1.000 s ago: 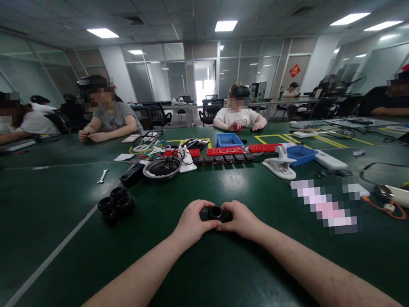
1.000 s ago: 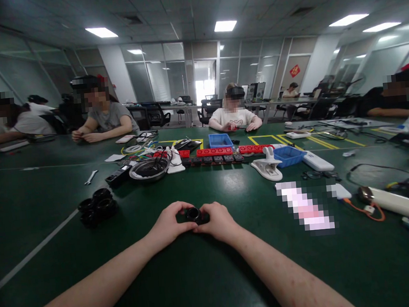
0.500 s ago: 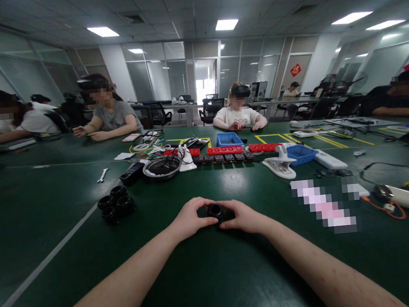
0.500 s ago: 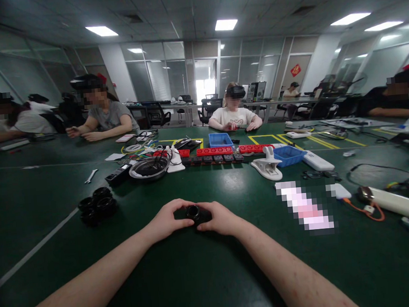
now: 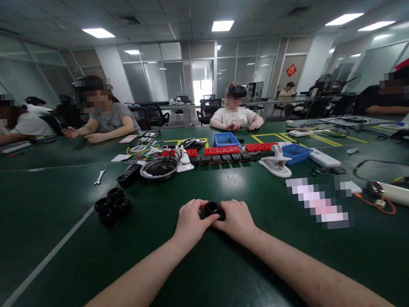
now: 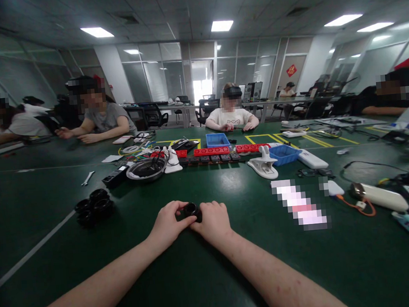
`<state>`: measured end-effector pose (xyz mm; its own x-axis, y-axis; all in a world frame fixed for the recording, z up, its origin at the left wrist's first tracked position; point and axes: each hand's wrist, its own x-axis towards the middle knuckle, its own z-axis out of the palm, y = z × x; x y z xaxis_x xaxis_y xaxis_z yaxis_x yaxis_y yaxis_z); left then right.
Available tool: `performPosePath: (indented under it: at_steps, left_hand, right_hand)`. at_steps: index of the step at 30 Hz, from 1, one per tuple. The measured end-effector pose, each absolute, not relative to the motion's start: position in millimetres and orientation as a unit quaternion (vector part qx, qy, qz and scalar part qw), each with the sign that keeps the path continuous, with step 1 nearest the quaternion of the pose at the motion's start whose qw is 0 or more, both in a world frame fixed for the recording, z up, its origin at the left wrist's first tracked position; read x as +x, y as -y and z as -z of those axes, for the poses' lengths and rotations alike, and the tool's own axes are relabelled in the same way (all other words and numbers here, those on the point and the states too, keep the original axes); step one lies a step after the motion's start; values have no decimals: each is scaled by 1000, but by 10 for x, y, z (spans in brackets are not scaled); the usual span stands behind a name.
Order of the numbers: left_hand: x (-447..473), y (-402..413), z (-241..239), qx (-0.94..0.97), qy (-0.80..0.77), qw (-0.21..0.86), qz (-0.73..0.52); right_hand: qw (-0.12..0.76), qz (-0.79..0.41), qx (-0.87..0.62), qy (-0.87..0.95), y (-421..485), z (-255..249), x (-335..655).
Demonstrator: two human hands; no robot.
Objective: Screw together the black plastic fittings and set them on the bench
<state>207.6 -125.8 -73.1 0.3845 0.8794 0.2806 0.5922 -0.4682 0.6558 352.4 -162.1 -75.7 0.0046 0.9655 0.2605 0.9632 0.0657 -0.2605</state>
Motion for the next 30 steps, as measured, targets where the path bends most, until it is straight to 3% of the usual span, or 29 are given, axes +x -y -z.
performPosePath:
  at_steps: [3, 10, 13, 21, 30]
  left_hand:
    - [2046, 1227, 705, 818, -419, 261, -296]
    - [1930, 1118, 640, 856, -301, 353, -229]
    - [1962, 1154, 661, 847, -325, 346, -241]
    - [2085, 1289, 772, 806, -437, 243, -317]
    - [1943, 1133, 672, 866, -292, 328, -239]
  right_hand:
    - [201, -16, -656, 727, 1624, 741, 3572]
    - [202, -224, -521, 799, 1507, 697, 3831]
    - [203, -201, -565, 774, 1499, 737, 3799]
    - [172, 11, -665, 727, 1612, 761, 3565]
    - [174, -191, -521, 814, 1528, 651, 3859]
